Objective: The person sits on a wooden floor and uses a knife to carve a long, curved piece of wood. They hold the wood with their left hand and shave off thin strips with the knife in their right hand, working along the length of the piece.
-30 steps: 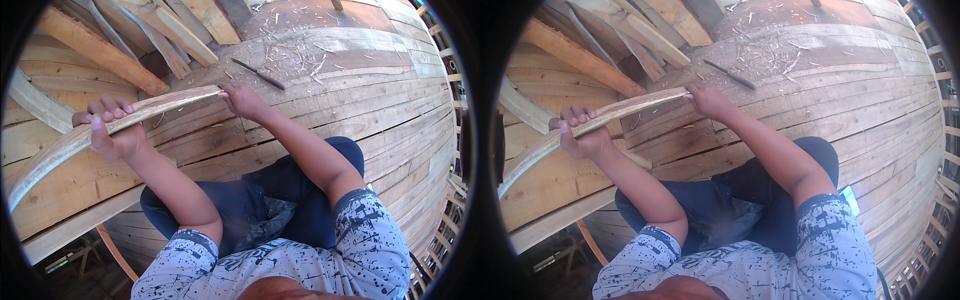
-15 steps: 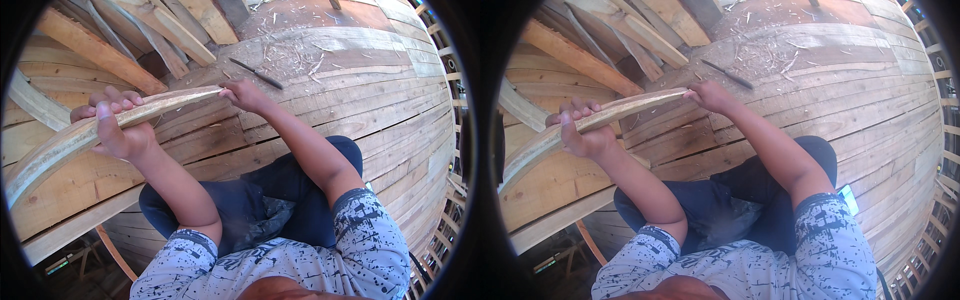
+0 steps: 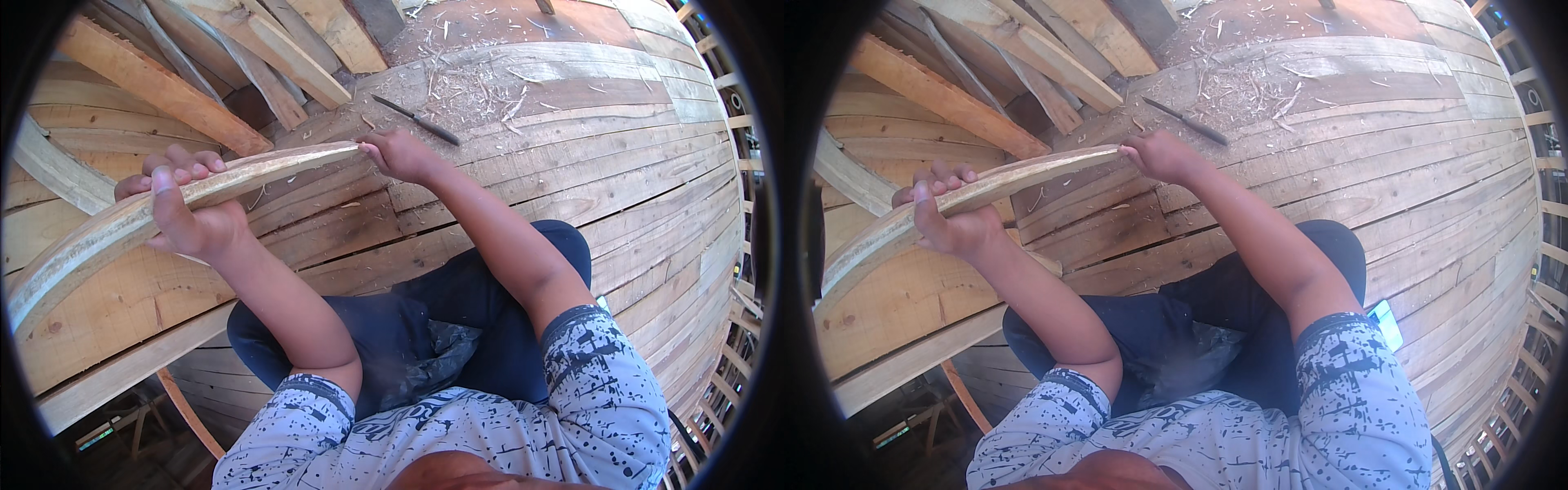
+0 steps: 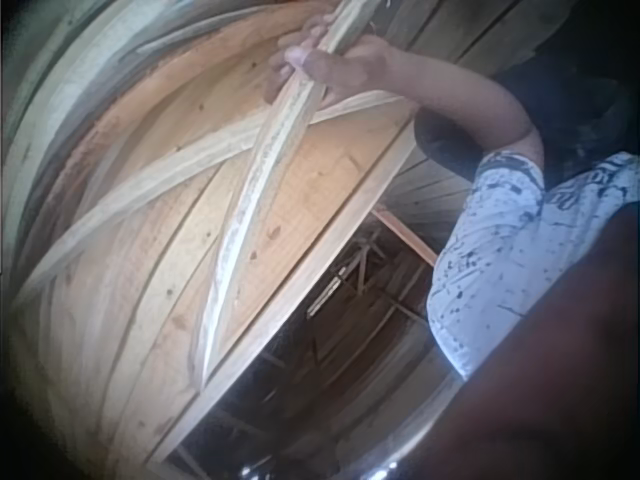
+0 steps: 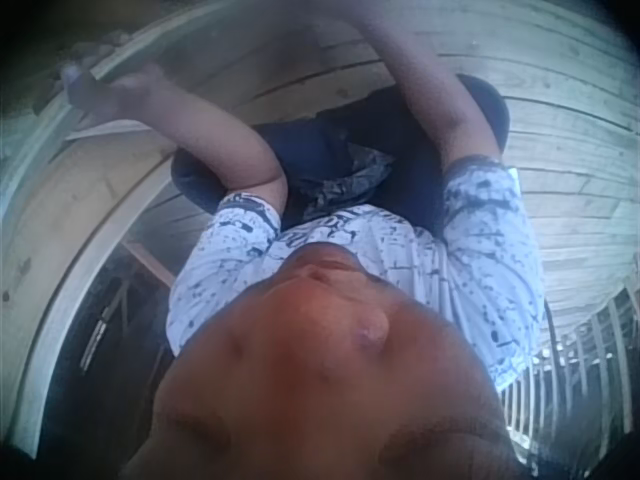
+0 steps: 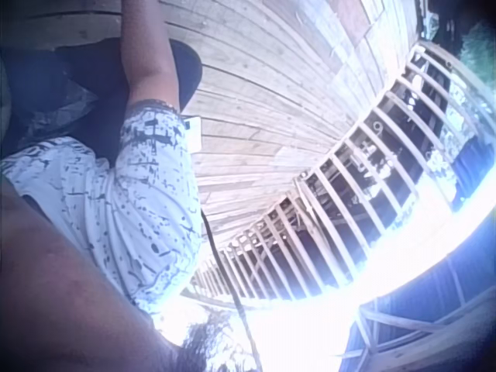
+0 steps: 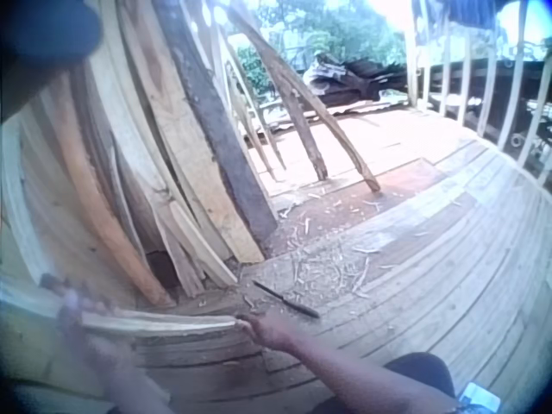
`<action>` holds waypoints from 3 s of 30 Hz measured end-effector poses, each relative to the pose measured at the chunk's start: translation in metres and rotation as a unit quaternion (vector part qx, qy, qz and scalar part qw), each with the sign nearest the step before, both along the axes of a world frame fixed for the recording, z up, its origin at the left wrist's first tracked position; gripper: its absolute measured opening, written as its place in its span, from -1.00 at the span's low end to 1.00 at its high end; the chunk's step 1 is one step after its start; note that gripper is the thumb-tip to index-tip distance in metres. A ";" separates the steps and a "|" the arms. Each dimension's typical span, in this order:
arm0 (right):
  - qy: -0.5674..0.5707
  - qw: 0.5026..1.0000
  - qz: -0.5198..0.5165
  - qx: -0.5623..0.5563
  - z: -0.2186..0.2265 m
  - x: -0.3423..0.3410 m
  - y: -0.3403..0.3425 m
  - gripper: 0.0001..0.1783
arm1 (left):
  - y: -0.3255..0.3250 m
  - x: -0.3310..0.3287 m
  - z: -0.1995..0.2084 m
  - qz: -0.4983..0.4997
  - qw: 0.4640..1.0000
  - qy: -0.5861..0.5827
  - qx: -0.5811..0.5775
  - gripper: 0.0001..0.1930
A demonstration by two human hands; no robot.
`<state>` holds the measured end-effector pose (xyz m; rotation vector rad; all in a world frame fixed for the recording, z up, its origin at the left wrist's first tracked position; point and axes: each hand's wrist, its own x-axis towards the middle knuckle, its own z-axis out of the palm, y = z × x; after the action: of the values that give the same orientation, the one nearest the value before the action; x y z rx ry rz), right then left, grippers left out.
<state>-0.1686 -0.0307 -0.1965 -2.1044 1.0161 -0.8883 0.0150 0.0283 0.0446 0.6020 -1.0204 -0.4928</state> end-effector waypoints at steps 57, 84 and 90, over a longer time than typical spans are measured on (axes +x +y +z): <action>-0.014 0.992 -0.125 0.030 0.010 0.006 0.000 -0.40 | -0.004 0.001 0.002 0.062 0.997 0.031 0.018 -0.76; 0.003 0.994 -0.100 0.032 0.005 0.019 -0.009 -0.41 | -0.012 0.023 -0.005 -0.014 0.999 0.030 0.012 -0.79; -0.020 0.993 -0.059 0.100 0.019 0.011 0.002 -0.40 | -0.007 0.036 -0.010 0.018 0.998 0.054 0.026 -0.80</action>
<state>-0.1576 -0.0283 -0.1776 -1.8700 1.1671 -0.8446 0.0509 0.0213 0.0350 0.6319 -0.8945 -0.5167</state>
